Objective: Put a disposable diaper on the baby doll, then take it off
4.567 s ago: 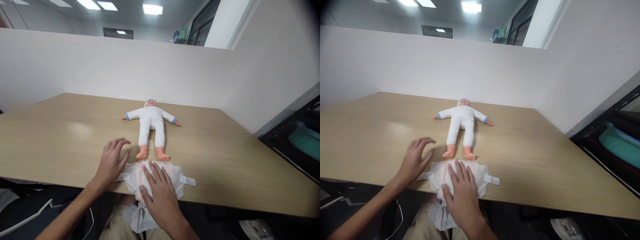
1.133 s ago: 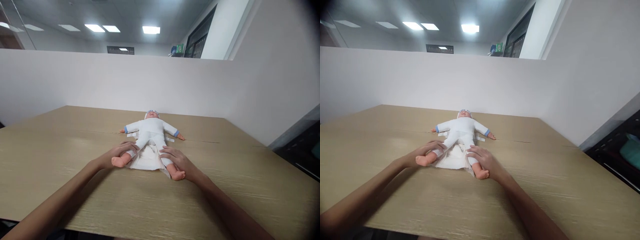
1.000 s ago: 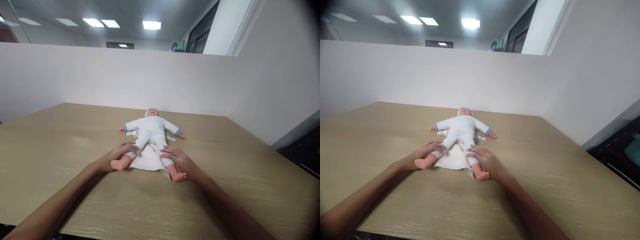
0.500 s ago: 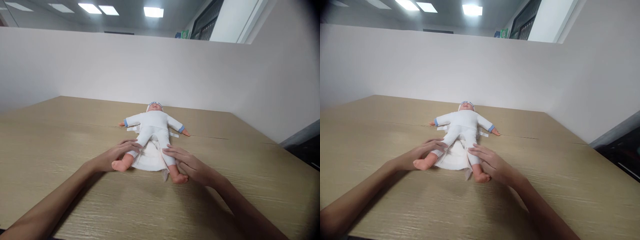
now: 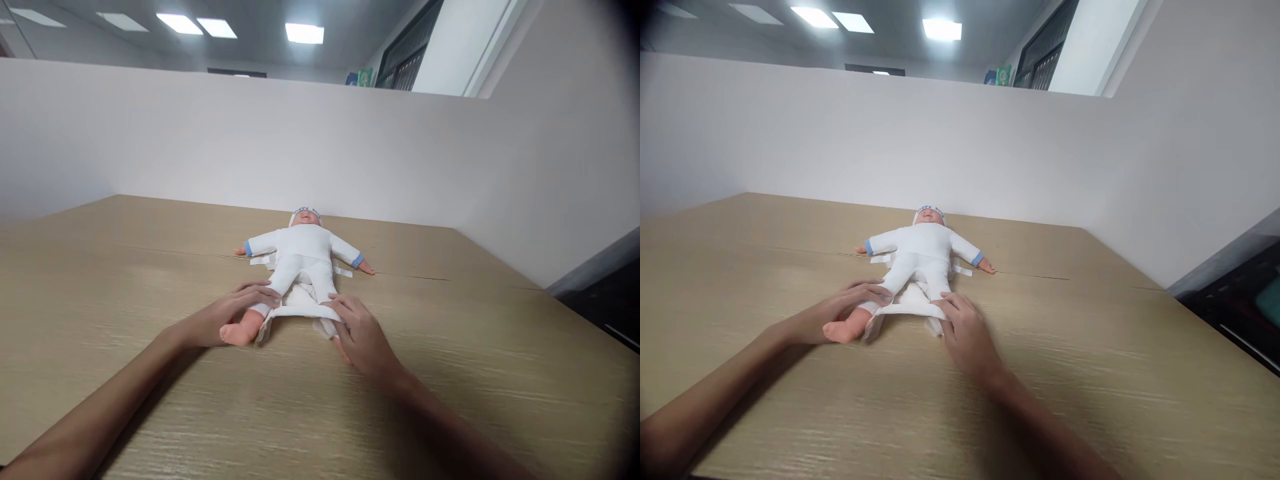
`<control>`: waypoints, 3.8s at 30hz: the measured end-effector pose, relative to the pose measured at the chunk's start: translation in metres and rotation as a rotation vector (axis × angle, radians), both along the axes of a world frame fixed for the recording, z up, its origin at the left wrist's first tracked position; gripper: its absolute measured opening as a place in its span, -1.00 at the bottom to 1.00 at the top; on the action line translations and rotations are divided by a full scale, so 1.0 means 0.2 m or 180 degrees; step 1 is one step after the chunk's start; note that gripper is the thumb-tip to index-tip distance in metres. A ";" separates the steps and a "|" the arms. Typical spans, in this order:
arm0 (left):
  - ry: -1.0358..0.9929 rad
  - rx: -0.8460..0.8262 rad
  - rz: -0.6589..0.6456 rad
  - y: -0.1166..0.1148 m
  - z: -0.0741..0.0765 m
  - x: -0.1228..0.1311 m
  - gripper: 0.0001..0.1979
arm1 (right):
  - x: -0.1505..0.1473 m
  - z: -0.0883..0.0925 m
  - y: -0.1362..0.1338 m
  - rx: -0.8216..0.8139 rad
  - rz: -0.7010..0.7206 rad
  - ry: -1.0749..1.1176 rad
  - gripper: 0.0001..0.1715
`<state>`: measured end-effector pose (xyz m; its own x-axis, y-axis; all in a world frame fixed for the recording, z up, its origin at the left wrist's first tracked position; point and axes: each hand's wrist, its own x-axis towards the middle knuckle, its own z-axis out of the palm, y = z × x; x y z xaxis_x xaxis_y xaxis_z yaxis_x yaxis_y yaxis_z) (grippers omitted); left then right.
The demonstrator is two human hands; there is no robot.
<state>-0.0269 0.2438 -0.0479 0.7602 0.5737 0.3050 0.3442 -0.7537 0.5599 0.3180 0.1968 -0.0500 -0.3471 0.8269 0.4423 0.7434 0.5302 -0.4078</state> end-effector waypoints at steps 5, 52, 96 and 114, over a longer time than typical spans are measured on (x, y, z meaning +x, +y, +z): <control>0.0083 -0.0023 0.0069 0.00 -0.01 -0.01 -0.26 | 0.02 -0.02 0.03 -0.0105 -0.0157 0.0362 -0.47; -0.1419 -0.1412 0.1909 0.83 0.11 0.48 -0.48 | 0.01 0.06 1.15 -0.1474 -0.0044 0.1958 -0.64; 0.0485 0.1044 0.1146 0.19 0.26 0.81 -0.71 | 0.30 -0.07 0.26 -0.0126 -0.0909 0.0993 -0.73; 0.0816 0.0988 0.1322 0.20 0.26 0.87 -0.66 | 0.21 -0.02 0.10 0.0623 -0.0693 0.0439 -0.91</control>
